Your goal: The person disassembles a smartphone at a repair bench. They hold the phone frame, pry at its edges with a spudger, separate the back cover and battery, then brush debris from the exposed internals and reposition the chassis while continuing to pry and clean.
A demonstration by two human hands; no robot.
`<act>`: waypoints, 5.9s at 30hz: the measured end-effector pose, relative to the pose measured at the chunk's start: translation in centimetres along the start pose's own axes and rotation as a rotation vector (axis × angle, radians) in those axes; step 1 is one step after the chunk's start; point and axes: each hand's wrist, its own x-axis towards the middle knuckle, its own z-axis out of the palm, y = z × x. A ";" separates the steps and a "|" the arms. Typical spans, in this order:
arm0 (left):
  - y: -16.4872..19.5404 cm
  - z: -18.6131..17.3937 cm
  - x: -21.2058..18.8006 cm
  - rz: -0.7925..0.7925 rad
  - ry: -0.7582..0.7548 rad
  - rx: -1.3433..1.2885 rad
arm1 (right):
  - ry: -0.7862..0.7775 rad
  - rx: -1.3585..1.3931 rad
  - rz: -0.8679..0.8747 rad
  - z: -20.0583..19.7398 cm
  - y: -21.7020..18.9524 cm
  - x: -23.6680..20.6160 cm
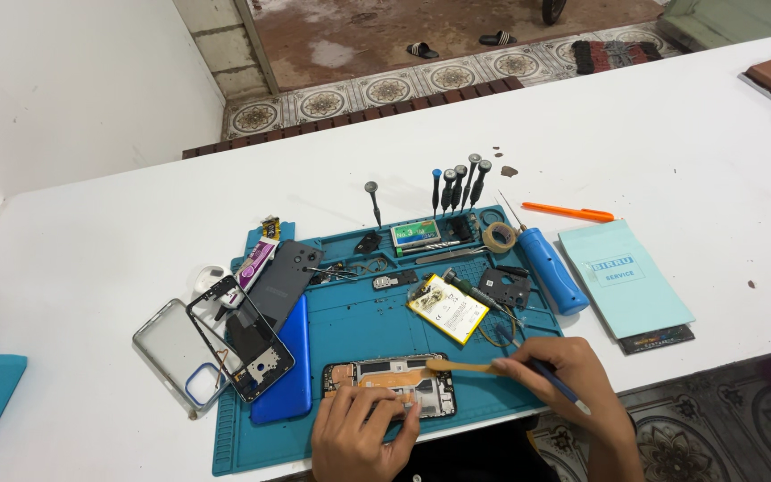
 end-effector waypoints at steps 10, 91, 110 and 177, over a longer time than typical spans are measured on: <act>-0.1 0.3 -0.1 -0.013 -0.015 -0.001 | 0.035 0.055 -0.046 -0.2 -0.5 0.0; -0.1 0.1 -0.1 0.006 -0.006 -0.005 | 0.057 0.059 -0.050 0.2 0.2 -0.1; -0.2 0.1 0.0 -0.006 -0.028 -0.011 | -0.073 0.086 -0.112 -0.6 0.4 -0.2; -0.3 0.3 0.1 0.006 0.006 0.007 | 0.014 0.045 0.000 -0.3 -0.5 0.3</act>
